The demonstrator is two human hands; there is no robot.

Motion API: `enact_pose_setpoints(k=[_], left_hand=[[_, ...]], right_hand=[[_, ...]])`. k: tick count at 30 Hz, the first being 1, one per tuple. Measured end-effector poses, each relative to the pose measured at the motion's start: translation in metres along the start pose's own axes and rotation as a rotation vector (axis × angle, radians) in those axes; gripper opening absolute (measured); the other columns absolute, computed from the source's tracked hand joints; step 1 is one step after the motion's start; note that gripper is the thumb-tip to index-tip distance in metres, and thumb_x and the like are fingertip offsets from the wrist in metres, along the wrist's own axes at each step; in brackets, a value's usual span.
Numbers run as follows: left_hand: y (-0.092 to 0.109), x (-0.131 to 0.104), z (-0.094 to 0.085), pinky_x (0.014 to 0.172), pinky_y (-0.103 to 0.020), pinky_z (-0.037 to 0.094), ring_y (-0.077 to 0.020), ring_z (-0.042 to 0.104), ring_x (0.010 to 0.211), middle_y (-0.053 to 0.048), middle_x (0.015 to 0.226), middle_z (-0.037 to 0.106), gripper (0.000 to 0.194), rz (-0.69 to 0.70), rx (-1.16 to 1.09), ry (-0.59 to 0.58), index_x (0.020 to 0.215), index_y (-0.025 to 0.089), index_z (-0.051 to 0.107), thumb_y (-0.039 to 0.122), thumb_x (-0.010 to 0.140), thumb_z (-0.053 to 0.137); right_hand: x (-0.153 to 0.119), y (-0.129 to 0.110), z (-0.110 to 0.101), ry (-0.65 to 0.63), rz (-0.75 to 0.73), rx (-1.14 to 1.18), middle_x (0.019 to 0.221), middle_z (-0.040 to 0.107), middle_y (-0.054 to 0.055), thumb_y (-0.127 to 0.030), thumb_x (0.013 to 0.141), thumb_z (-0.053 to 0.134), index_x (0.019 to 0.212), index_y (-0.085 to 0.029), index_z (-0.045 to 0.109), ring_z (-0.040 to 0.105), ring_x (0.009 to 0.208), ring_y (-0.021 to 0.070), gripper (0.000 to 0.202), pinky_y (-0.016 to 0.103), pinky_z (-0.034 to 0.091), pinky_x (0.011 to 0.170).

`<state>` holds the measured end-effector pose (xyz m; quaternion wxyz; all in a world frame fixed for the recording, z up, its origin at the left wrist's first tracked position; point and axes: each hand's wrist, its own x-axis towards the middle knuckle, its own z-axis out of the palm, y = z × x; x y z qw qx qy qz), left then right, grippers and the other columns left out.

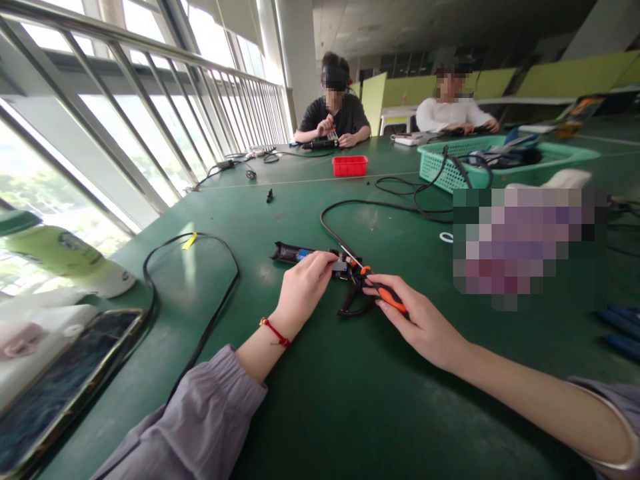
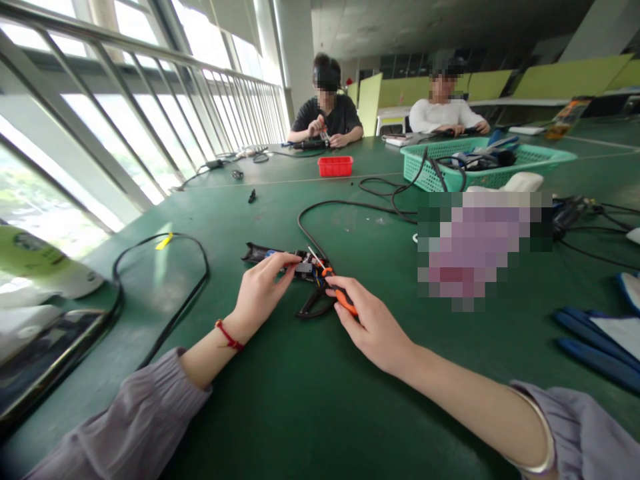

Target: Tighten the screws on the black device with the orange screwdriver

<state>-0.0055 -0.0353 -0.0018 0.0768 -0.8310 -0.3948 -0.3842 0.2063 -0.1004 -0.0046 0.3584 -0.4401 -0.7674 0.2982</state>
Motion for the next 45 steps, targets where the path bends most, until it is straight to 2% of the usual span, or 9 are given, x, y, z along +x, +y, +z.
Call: enact_pose_setpoints(k=[4, 8, 13, 17, 20, 27, 34, 39, 45], left_hand=[[0.000, 0.001, -0.004, 0.074, -0.021, 0.049, -0.0117, 0.062, 0.082, -0.003, 0.089, 0.067, 0.017, 0.150, 0.092, -0.034, 0.098, 0.016, 0.057, 0.017, 0.092, 0.041], [0.002, 0.001, -0.006, 0.073, -0.023, 0.050, -0.0132, 0.063, 0.083, -0.004, 0.088, 0.068, 0.017, 0.220, 0.171, -0.015, 0.098, 0.015, 0.057, 0.016, 0.092, 0.041], [0.001, 0.000, -0.003, 0.068, -0.022, 0.051, -0.0134, 0.063, 0.078, -0.003, 0.084, 0.067, 0.016, 0.132, 0.191, -0.002, 0.099, 0.017, 0.059, 0.019, 0.091, 0.045], [0.002, 0.000, -0.003, 0.076, -0.021, 0.050, -0.0118, 0.062, 0.087, -0.004, 0.094, 0.065, 0.017, 0.084, 0.089, 0.001, 0.102, 0.017, 0.057, 0.018, 0.091, 0.043], [0.005, 0.001, -0.004, 0.076, -0.019, 0.050, -0.0113, 0.060, 0.091, -0.006, 0.102, 0.061, 0.017, 0.103, 0.063, 0.035, 0.104, 0.016, 0.054, 0.017, 0.091, 0.043], [0.007, 0.002, 0.001, 0.068, -0.023, 0.048, -0.0120, 0.061, 0.073, -0.002, 0.083, 0.064, 0.015, 0.220, 0.144, 0.007, 0.102, 0.017, 0.054, 0.019, 0.092, 0.044], [0.010, 0.006, 0.002, 0.071, -0.024, 0.049, -0.0140, 0.062, 0.079, -0.005, 0.086, 0.066, 0.020, 0.337, 0.167, -0.047, 0.108, 0.013, 0.052, 0.017, 0.093, 0.041], [0.013, 0.008, 0.000, 0.067, -0.024, 0.048, -0.0137, 0.061, 0.073, -0.004, 0.076, 0.063, 0.023, 0.370, 0.244, -0.053, 0.110, 0.010, 0.051, 0.015, 0.093, 0.037], [0.013, 0.008, 0.003, 0.067, -0.026, 0.049, -0.0150, 0.060, 0.074, -0.005, 0.080, 0.063, 0.026, 0.355, 0.252, -0.088, 0.114, 0.010, 0.049, 0.013, 0.093, 0.035]], right_hand=[[0.000, 0.001, 0.000, -0.004, 0.004, -0.006, 0.122, 0.058, 0.008, -0.028, 0.092, 0.042, 0.125, -0.024, 0.041, 0.055, 0.116, 0.0176, 0.033, 0.038, 0.040, 0.102], [0.000, 0.000, 0.000, -0.008, 0.015, -0.024, 0.123, 0.058, 0.007, -0.027, 0.092, 0.042, 0.124, -0.025, 0.041, 0.055, 0.115, 0.0164, 0.032, 0.036, 0.041, 0.101], [0.000, -0.001, 0.000, -0.014, 0.009, -0.034, 0.124, 0.057, 0.006, -0.027, 0.092, 0.042, 0.125, -0.026, 0.040, 0.055, 0.114, 0.0152, 0.033, 0.035, 0.040, 0.101], [0.000, -0.001, -0.001, -0.016, 0.004, -0.052, 0.124, 0.057, 0.006, -0.026, 0.091, 0.042, 0.124, -0.026, 0.040, 0.055, 0.114, 0.0160, 0.033, 0.036, 0.041, 0.100], [0.000, -0.001, -0.001, -0.017, 0.002, -0.052, 0.124, 0.057, 0.006, -0.026, 0.091, 0.042, 0.124, -0.025, 0.040, 0.055, 0.114, 0.0168, 0.033, 0.037, 0.041, 0.100], [0.001, 0.001, -0.001, -0.021, 0.002, -0.052, 0.124, 0.057, 0.006, -0.026, 0.091, 0.042, 0.125, -0.026, 0.040, 0.055, 0.113, 0.0159, 0.034, 0.035, 0.041, 0.099], [-0.001, 0.000, -0.002, -0.011, 0.001, -0.042, 0.123, 0.057, 0.006, -0.025, 0.090, 0.043, 0.124, -0.025, 0.041, 0.056, 0.112, 0.0165, 0.034, 0.036, 0.042, 0.099], [-0.001, -0.002, -0.001, 0.004, -0.004, -0.033, 0.123, 0.058, 0.007, -0.026, 0.090, 0.042, 0.124, -0.025, 0.041, 0.057, 0.112, 0.0177, 0.034, 0.038, 0.042, 0.099], [0.000, -0.001, 0.001, 0.034, -0.042, -0.002, 0.122, 0.058, 0.008, -0.024, 0.089, 0.044, 0.125, -0.024, 0.040, 0.058, 0.112, 0.0177, 0.037, 0.038, 0.043, 0.100]])
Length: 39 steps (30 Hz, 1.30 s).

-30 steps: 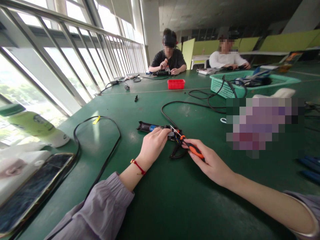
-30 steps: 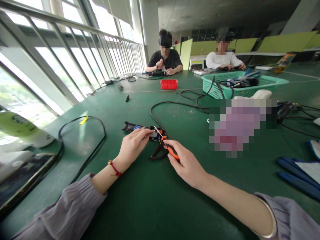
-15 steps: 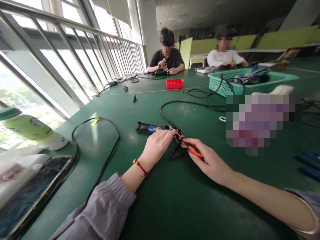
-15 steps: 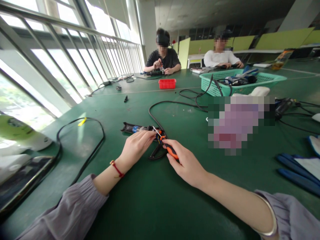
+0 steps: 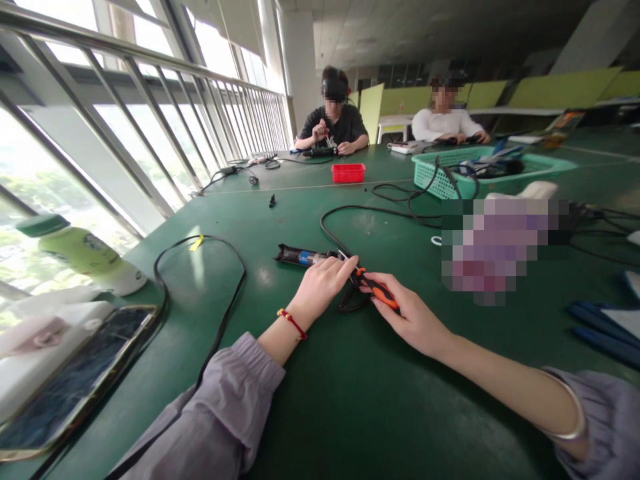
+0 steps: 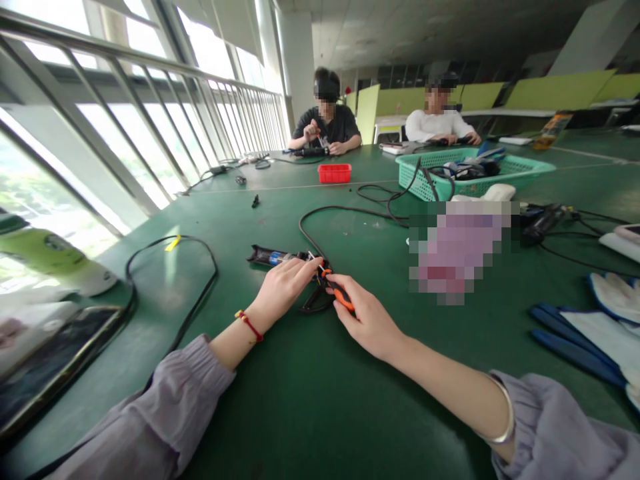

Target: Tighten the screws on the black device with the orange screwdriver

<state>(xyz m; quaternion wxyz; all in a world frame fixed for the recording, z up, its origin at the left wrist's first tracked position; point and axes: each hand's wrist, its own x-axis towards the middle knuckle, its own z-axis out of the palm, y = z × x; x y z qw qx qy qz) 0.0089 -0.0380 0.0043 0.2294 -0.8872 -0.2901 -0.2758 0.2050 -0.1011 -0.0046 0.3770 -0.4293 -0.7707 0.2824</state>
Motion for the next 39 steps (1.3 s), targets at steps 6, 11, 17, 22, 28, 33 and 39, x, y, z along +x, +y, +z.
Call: enact_pose_setpoints(k=[6, 11, 17, 22, 28, 33, 39], left_hand=[[0.000, -0.003, 0.000, 0.071, -0.027, 0.050, -0.0156, 0.060, 0.079, -0.006, 0.086, 0.063, 0.027, -0.061, -0.059, 0.012, 0.118, 0.012, 0.047, 0.016, 0.092, 0.038], [0.000, -0.005, -0.003, 0.073, -0.026, 0.048, -0.0143, 0.059, 0.080, -0.004, 0.089, 0.062, 0.023, -0.148, -0.045, 0.053, 0.112, 0.015, 0.050, 0.018, 0.093, 0.038], [0.000, -0.008, -0.002, 0.068, -0.025, 0.047, -0.0132, 0.060, 0.072, -0.003, 0.081, 0.063, 0.019, -0.132, -0.025, 0.059, 0.103, 0.015, 0.054, 0.023, 0.094, 0.039], [-0.001, -0.007, -0.002, 0.068, -0.024, 0.047, -0.0130, 0.060, 0.074, -0.003, 0.083, 0.063, 0.018, -0.122, -0.044, 0.045, 0.104, 0.015, 0.053, 0.022, 0.093, 0.040], [-0.002, -0.006, 0.000, 0.068, -0.025, 0.048, -0.0136, 0.058, 0.076, -0.003, 0.085, 0.061, 0.019, -0.080, -0.076, 0.025, 0.108, 0.015, 0.051, 0.019, 0.093, 0.038], [-0.002, -0.004, 0.001, 0.065, -0.024, 0.047, -0.0133, 0.058, 0.073, -0.002, 0.082, 0.060, 0.015, -0.080, -0.098, 0.026, 0.100, 0.016, 0.051, 0.019, 0.093, 0.039], [-0.004, -0.003, 0.002, 0.067, -0.026, 0.048, -0.0140, 0.058, 0.072, -0.003, 0.081, 0.062, 0.014, -0.126, -0.114, 0.030, 0.097, 0.016, 0.053, 0.019, 0.092, 0.040]], right_hand=[[0.000, 0.000, 0.002, 0.002, -0.026, 0.008, 0.123, 0.057, 0.009, -0.021, 0.088, 0.043, 0.126, -0.022, 0.039, 0.059, 0.111, 0.0165, 0.038, 0.037, 0.042, 0.100], [0.000, -0.002, 0.002, 0.007, -0.060, -0.006, 0.125, 0.056, 0.009, -0.019, 0.087, 0.043, 0.126, -0.022, 0.040, 0.058, 0.111, 0.0174, 0.039, 0.039, 0.042, 0.101], [0.002, 0.001, 0.001, -0.007, -0.089, 0.002, 0.119, 0.058, 0.011, -0.018, 0.090, 0.035, 0.125, -0.020, 0.043, 0.060, 0.108, 0.0179, 0.036, 0.039, 0.048, 0.093], [-0.001, -0.009, -0.002, -0.142, -0.156, -0.264, 0.126, 0.053, 0.010, -0.027, 0.088, 0.044, 0.116, -0.020, 0.057, 0.056, 0.111, 0.0201, 0.032, 0.037, 0.046, 0.095], [-0.005, -0.013, 0.000, -0.213, -0.232, -0.487, 0.134, 0.045, 0.015, -0.038, 0.072, 0.063, 0.129, -0.020, 0.051, 0.045, 0.123, 0.0302, 0.060, 0.048, 0.037, 0.102], [-0.005, -0.008, 0.002, -0.214, -0.208, -0.498, 0.134, 0.045, 0.017, -0.041, 0.075, 0.061, 0.132, -0.017, 0.047, 0.044, 0.123, 0.0304, 0.063, 0.048, 0.036, 0.103], [-0.004, -0.008, -0.002, -0.200, -0.212, -0.424, 0.132, 0.049, 0.013, -0.050, 0.084, 0.051, 0.129, -0.024, 0.051, 0.047, 0.120, 0.0275, 0.052, 0.046, 0.041, 0.099]])
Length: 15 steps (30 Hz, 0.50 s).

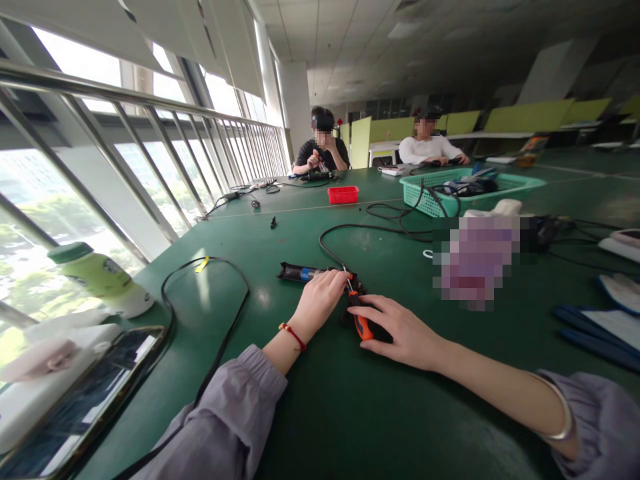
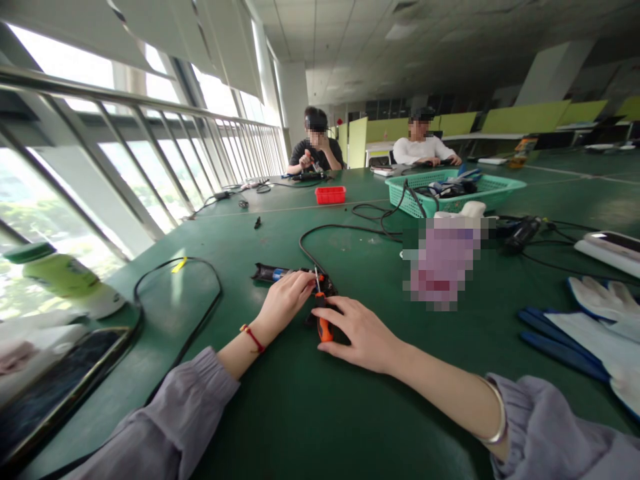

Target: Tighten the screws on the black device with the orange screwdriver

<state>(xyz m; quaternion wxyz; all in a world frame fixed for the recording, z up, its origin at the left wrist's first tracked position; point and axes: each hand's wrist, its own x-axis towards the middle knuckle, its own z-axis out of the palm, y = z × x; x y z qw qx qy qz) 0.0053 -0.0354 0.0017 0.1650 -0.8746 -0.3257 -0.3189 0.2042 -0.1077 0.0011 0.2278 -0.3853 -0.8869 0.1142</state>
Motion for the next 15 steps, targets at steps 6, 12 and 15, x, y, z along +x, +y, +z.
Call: enact_pose_setpoints(k=[6, 12, 15], left_hand=[[0.0006, 0.0006, -0.0023, 0.071, -0.028, 0.048, -0.0142, 0.060, 0.073, -0.002, 0.080, 0.064, 0.014, 0.024, 0.000, 0.029, 0.097, 0.015, 0.055, 0.017, 0.091, 0.044], [-0.0036, 0.0003, -0.0084, 0.082, -0.032, 0.047, -0.0141, 0.061, 0.084, -0.003, 0.086, 0.069, 0.020, 0.088, -0.013, 0.049, 0.106, 0.016, 0.058, 0.018, 0.091, 0.044], [-0.0076, -0.0001, -0.0092, 0.079, -0.031, 0.048, -0.0135, 0.061, 0.079, -0.002, 0.082, 0.068, 0.020, 0.086, -0.021, 0.055, 0.104, 0.016, 0.058, 0.019, 0.091, 0.044]], right_hand=[[0.0025, 0.0029, -0.0020, 0.028, 0.061, 0.097, 0.126, 0.055, 0.010, -0.037, 0.092, 0.041, 0.120, -0.023, 0.056, 0.052, 0.114, 0.0218, 0.035, 0.041, 0.043, 0.098], [0.0018, 0.0043, 0.0010, -0.009, 0.057, 0.054, 0.130, 0.050, 0.011, -0.043, 0.083, 0.054, 0.128, -0.023, 0.051, 0.048, 0.119, 0.0255, 0.049, 0.044, 0.040, 0.101], [0.0006, 0.0042, 0.0027, -0.026, 0.033, 0.013, 0.133, 0.047, 0.013, -0.039, 0.078, 0.060, 0.133, -0.022, 0.047, 0.044, 0.123, 0.0275, 0.058, 0.045, 0.037, 0.103]])
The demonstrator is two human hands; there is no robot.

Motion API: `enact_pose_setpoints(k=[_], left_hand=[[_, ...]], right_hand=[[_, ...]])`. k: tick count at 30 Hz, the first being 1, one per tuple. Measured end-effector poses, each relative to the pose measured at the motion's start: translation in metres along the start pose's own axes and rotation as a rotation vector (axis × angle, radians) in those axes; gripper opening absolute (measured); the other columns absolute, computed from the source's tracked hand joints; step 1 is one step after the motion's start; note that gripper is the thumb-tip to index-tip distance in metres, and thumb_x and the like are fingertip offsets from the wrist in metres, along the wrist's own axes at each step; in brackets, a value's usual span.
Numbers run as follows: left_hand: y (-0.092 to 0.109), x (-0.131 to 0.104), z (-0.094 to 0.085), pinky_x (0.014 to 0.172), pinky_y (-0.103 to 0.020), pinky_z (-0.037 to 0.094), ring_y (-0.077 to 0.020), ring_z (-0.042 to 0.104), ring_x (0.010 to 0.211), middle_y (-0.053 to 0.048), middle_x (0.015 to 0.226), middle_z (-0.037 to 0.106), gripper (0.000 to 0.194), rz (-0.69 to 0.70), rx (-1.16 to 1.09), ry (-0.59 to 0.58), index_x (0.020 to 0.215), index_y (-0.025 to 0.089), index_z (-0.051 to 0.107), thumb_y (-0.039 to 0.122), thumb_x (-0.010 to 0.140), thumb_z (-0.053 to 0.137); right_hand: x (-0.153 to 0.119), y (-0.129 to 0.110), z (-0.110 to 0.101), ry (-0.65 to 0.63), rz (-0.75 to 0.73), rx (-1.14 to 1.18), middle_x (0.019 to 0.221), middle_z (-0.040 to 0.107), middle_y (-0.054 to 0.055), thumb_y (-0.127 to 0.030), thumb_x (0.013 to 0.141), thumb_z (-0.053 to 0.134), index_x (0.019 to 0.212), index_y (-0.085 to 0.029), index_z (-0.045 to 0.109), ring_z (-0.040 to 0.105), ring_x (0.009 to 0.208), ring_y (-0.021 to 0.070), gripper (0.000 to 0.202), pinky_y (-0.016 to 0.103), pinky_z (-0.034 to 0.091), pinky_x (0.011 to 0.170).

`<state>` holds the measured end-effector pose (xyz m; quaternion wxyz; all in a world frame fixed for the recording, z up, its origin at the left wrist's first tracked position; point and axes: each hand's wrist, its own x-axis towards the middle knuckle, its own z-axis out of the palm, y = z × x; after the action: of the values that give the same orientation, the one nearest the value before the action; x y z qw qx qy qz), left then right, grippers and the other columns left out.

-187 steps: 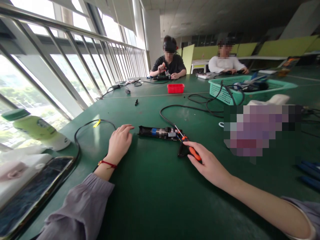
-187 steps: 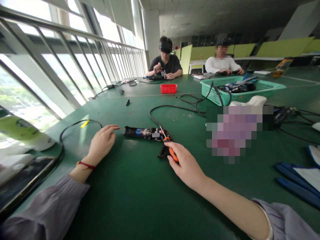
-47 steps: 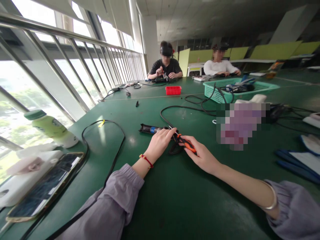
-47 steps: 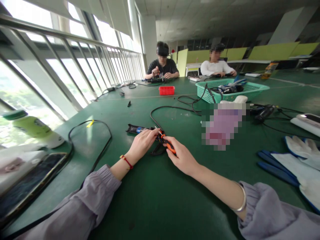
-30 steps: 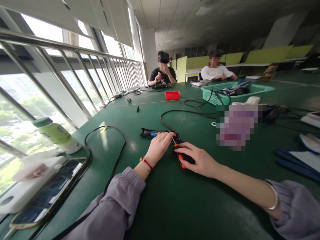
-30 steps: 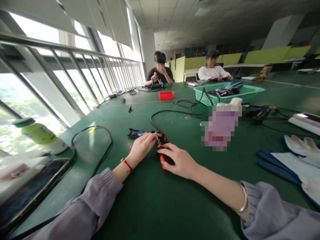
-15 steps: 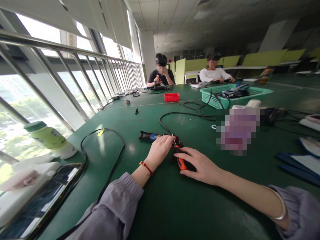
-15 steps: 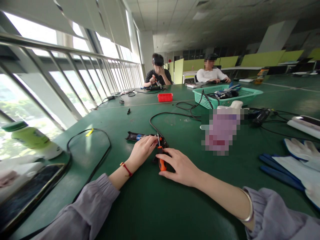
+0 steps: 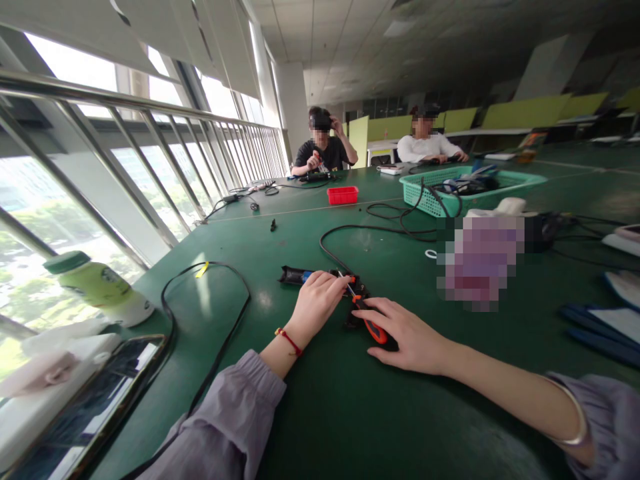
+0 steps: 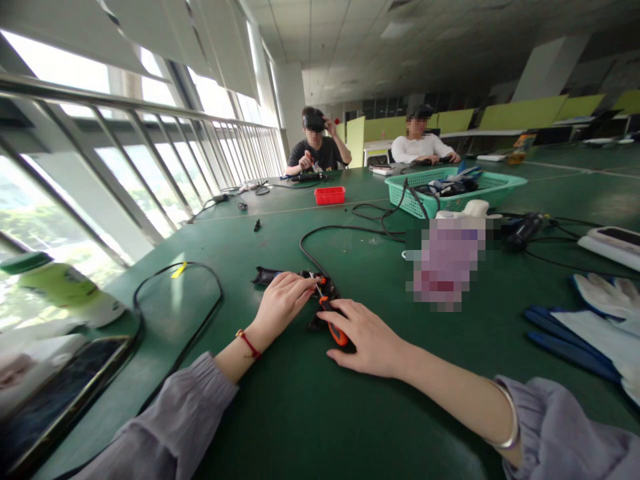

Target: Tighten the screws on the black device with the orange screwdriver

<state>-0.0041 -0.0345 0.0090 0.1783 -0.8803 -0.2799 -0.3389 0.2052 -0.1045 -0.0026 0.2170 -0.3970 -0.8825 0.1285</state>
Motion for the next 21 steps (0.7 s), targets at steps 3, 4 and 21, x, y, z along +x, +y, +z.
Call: enact_pose_setpoints(k=[3, 4, 21], left_hand=[[-0.0037, 0.0007, 0.0026, 0.075, -0.029, 0.048, -0.0129, 0.060, 0.075, -0.002, 0.080, 0.067, 0.018, -0.015, -0.003, 0.018, 0.100, 0.016, 0.058, 0.020, 0.092, 0.044], [-0.0047, 0.0011, 0.0038, 0.074, -0.029, 0.048, -0.0127, 0.060, 0.075, -0.002, 0.080, 0.067, 0.017, -0.013, -0.004, 0.020, 0.100, 0.017, 0.058, 0.021, 0.092, 0.044], [-0.0077, 0.0015, 0.0103, 0.080, -0.034, 0.043, -0.0173, 0.056, 0.087, -0.002, 0.093, 0.062, 0.011, -0.226, -0.122, -0.071, 0.087, 0.021, 0.062, 0.030, 0.081, 0.062]], right_hand=[[0.0001, 0.0001, 0.0007, 0.010, 0.000, 0.004, 0.133, 0.047, 0.012, -0.031, 0.079, 0.058, 0.136, -0.023, 0.043, 0.044, 0.123, 0.0266, 0.059, 0.045, 0.038, 0.103], [0.0004, 0.0002, 0.0007, 0.010, 0.005, 0.006, 0.133, 0.047, 0.012, -0.029, 0.080, 0.057, 0.136, -0.023, 0.042, 0.045, 0.123, 0.0261, 0.059, 0.045, 0.038, 0.103], [0.0012, 0.0026, 0.0001, 0.035, 0.054, 0.068, 0.130, 0.049, 0.011, -0.038, 0.084, 0.054, 0.132, -0.023, 0.044, 0.048, 0.120, 0.0245, 0.051, 0.043, 0.041, 0.101]])
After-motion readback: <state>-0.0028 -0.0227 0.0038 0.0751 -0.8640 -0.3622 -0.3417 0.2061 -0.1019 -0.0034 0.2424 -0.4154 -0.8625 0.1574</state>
